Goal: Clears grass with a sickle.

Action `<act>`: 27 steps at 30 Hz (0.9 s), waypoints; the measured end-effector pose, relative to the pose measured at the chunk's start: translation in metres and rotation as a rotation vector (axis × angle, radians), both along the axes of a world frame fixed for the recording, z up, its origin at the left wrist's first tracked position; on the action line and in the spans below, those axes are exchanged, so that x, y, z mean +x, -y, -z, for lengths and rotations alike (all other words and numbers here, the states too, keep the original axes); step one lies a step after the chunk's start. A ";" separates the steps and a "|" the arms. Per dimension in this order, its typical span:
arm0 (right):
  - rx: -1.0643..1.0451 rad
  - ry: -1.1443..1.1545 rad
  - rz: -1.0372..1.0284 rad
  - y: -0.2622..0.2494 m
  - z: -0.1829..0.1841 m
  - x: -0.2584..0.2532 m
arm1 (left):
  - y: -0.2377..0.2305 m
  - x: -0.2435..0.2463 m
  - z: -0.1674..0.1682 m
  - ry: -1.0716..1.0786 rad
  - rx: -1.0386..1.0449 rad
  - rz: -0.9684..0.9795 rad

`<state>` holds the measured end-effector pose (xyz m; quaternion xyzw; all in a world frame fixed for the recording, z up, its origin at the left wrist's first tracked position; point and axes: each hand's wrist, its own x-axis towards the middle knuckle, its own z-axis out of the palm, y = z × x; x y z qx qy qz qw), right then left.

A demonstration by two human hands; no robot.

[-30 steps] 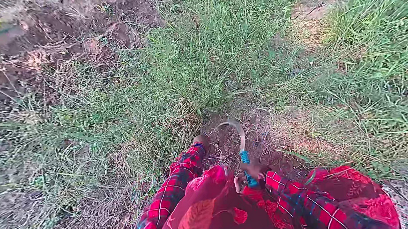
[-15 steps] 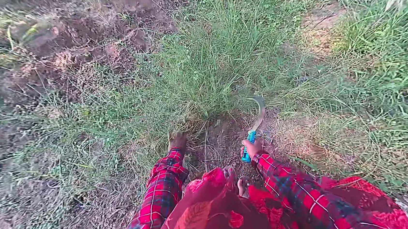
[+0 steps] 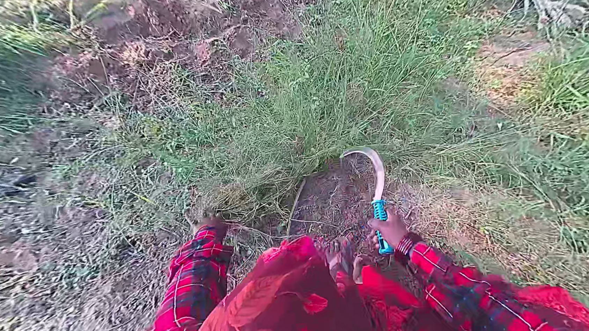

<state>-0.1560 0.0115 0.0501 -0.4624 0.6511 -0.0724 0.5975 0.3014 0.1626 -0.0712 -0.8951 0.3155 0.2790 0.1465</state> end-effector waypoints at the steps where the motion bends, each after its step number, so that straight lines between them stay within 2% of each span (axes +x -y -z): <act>1: -0.065 0.000 0.062 0.014 -0.008 0.004 | -0.008 0.007 -0.002 -0.023 0.004 -0.010; 5: -0.262 0.024 0.223 0.064 -0.033 0.032 | -0.012 0.018 -0.044 -0.197 0.045 0.085; 7: -0.281 -0.027 0.208 0.084 -0.027 0.055 | 0.001 0.019 -0.075 -0.197 0.073 0.090; 9: -0.295 -0.123 0.152 0.094 -0.006 0.085 | 0.032 0.022 -0.100 -0.198 0.138 0.178; 11: -0.226 -0.251 -0.072 0.075 0.004 0.114 | 0.072 0.025 -0.112 -0.179 0.223 0.351; 13: -0.134 -0.307 -0.468 0.029 0.011 0.140 | 0.114 0.011 -0.141 -0.141 0.153 0.459; 15: -0.098 -0.356 -0.883 -0.024 0.021 0.157 | 0.146 -0.016 -0.161 -0.063 -0.151 0.487; 17: -0.096 -0.360 -1.115 -0.059 0.026 0.155 | 0.164 -0.060 -0.180 -0.004 -0.454 0.477; 19: -0.064 -0.312 -1.242 -0.068 0.019 0.137 | 0.175 -0.093 -0.167 -0.054 -0.644 0.548; 21: -0.053 -0.257 -1.242 -0.062 0.012 0.111 | 0.180 -0.115 -0.134 -0.141 -0.627 0.591; 24: -0.088 -0.151 -1.003 -0.060 0.028 0.063 | 0.169 -0.129 -0.088 -0.310 -0.483 0.463; 27: -0.073 -0.058 -0.719 -0.069 0.043 0.010 | 0.142 -0.119 -0.066 -0.400 -0.493 0.249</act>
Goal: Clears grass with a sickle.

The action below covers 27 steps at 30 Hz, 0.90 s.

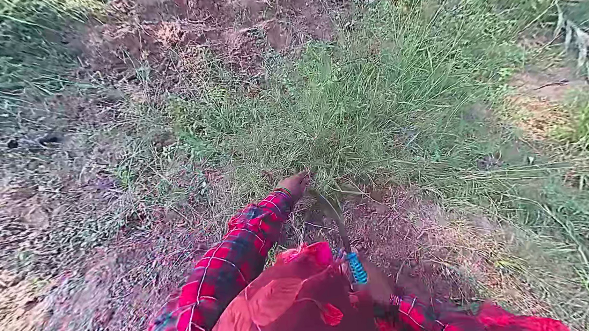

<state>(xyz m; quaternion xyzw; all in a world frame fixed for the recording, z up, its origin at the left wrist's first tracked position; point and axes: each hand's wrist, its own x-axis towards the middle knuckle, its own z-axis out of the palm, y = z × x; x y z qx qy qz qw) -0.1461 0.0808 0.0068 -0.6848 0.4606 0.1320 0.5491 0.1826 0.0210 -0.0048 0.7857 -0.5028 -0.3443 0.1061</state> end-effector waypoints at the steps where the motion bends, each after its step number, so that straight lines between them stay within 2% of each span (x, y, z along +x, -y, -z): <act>1: -0.025 -0.006 0.065 -0.006 0.005 -0.016 | -0.008 0.005 0.008 0.014 0.001 -0.023; 3: -0.076 0.008 0.198 -0.013 0.004 -0.037 | -0.015 0.007 0.023 0.077 0.010 0.009; 5: -0.145 0.056 0.289 -0.007 -0.001 -0.040 | -0.019 -0.002 0.036 0.172 0.081 0.188; 8: -0.256 0.149 0.298 0.022 -0.019 -0.010 | -0.021 -0.014 0.057 0.281 0.155 0.416; 10: -0.338 0.254 0.263 0.053 -0.031 0.029 | -0.022 -0.012 0.059 0.312 0.237 0.422; 12: -0.378 0.333 0.205 0.086 -0.045 0.085 | -0.028 0.001 0.062 0.305 0.357 0.340; 14: -0.312 0.324 0.172 0.116 -0.054 0.149 | -0.044 0.013 0.070 0.270 0.389 0.253; 16: -0.247 0.287 0.144 0.137 -0.042 0.205 | -0.066 0.017 0.080 0.251 0.361 0.213; 18: -0.288 0.159 0.043 0.143 -0.028 0.235 | -0.087 0.012 0.087 0.243 0.353 0.195; 20: -0.298 -0.078 -0.150 0.131 -0.021 0.232 | -0.108 0.001 0.090 0.218 0.345 0.178; 22: -0.296 -0.269 -0.343 0.110 0.001 0.201 | -0.127 -0.011 0.088 0.156 0.323 0.123; 24: -0.313 -0.257 -0.343 0.085 0.023 0.158 | -0.136 -0.016 0.083 0.130 0.265 0.052; 27: -0.228 -0.220 -0.251 0.048 0.003 0.098 | -0.152 -0.017 0.085 0.214 -0.018 0.015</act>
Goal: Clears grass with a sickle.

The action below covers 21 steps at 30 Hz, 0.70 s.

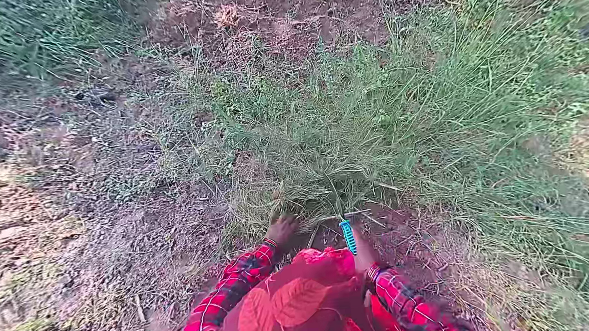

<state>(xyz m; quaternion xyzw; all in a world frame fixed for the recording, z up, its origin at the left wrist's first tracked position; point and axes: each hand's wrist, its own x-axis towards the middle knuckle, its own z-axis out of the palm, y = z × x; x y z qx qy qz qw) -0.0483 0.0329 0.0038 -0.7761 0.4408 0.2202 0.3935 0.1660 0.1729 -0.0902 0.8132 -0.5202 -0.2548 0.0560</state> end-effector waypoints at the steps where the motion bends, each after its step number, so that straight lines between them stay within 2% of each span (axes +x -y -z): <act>1: 0.029 -0.022 0.008 -0.010 -0.012 -0.021 | -0.004 -0.003 -0.001 0.050 -0.172 0.000; 3: 0.051 -0.062 -0.036 -0.027 -0.030 -0.061 | -0.002 -0.003 -0.005 0.171 -0.509 0.009; 4: 0.039 -0.048 -0.053 -0.036 -0.033 -0.081 | 0.005 0.001 -0.011 0.169 -0.508 0.025; 7: -0.035 0.052 0.044 -0.052 -0.031 -0.127 | 0.044 0.013 -0.023 -0.007 -0.182 0.175; 9: -0.011 0.082 0.079 -0.050 -0.040 -0.129 | 0.067 0.018 -0.011 -0.033 -0.122 0.235; 12: -0.011 0.136 0.061 -0.052 -0.060 -0.119 | 0.096 0.028 -0.012 -0.016 -0.022 0.231; 15: -0.009 0.252 0.142 -0.049 -0.066 -0.118 | 0.121 0.037 -0.003 0.066 0.101 0.230; 18: -0.045 0.348 0.212 -0.048 -0.068 -0.111 | 0.117 0.041 -0.002 0.091 0.101 0.242; 21: -0.231 0.499 0.198 -0.044 -0.074 -0.092 | 0.111 0.042 0.001 0.052 0.201 0.318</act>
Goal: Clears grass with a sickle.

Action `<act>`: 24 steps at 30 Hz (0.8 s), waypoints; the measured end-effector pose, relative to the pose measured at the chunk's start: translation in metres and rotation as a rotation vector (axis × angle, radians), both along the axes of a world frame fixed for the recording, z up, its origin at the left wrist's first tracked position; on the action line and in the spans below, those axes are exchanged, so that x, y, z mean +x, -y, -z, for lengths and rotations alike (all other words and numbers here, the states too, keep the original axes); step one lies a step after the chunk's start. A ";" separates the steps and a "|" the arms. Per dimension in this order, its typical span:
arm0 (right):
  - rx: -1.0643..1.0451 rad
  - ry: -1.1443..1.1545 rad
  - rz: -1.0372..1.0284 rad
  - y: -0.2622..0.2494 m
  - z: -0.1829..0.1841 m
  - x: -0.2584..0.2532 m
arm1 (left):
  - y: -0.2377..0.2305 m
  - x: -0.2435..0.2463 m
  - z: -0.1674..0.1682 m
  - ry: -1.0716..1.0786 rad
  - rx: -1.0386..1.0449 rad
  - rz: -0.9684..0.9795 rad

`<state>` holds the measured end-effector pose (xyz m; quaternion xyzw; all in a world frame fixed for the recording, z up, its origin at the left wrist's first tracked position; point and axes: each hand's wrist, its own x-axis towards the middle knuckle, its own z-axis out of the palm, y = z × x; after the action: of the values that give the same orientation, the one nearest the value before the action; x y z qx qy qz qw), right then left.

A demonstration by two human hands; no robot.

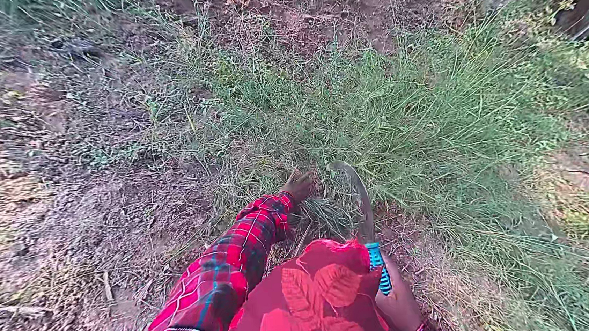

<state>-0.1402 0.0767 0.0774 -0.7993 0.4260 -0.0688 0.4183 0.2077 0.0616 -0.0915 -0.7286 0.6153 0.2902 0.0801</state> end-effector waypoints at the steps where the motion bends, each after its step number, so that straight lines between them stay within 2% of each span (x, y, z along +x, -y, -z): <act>1: -0.067 0.058 -0.018 0.005 -0.002 0.013 | -0.001 0.000 0.006 -0.022 0.054 -0.026; 4: -0.181 0.243 -0.136 0.028 -0.012 0.077 | -0.009 0.002 0.014 -0.108 0.145 -0.109; 6: -0.163 0.253 -0.207 0.043 -0.020 0.140 | -0.021 -0.002 0.007 -0.129 0.169 -0.188; 8: -0.029 0.097 -0.299 0.050 -0.028 0.208 | -0.039 -0.011 0.003 -0.110 0.129 -0.246; 10: -0.002 -0.057 -0.421 0.048 -0.017 0.267 | -0.055 -0.029 -0.013 -0.127 0.115 -0.287; 13: -0.059 -0.333 -0.616 0.049 0.020 0.304 | -0.067 -0.050 -0.032 -0.186 0.130 -0.359; 15: -0.092 -0.568 -0.706 0.059 0.055 0.282 | -0.073 -0.051 -0.027 -0.175 0.152 -0.366; 17: -0.112 -0.663 -0.664 0.073 0.071 0.234 | -0.076 -0.045 -0.025 -0.168 0.179 -0.364; 20: -0.114 -0.721 -0.532 0.091 0.066 0.138 | -0.085 -0.044 -0.023 -0.184 0.186 -0.331; 22: -0.131 -0.802 -0.447 0.090 0.056 0.069 | -0.102 -0.064 -0.025 -0.220 0.089 -0.279; 23: -0.162 -0.818 -0.396 0.086 0.054 0.035 | -0.111 -0.079 -0.035 -0.204 0.045 -0.254; 24: -0.185 -0.804 -0.342 0.079 0.056 0.002 | -0.110 -0.092 -0.063 -0.191 0.193 -0.257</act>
<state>-0.1381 -0.0021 0.0215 -0.8555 0.4086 0.2797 0.1514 0.1152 0.1721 -0.0282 -0.7592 0.4913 0.4235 0.0531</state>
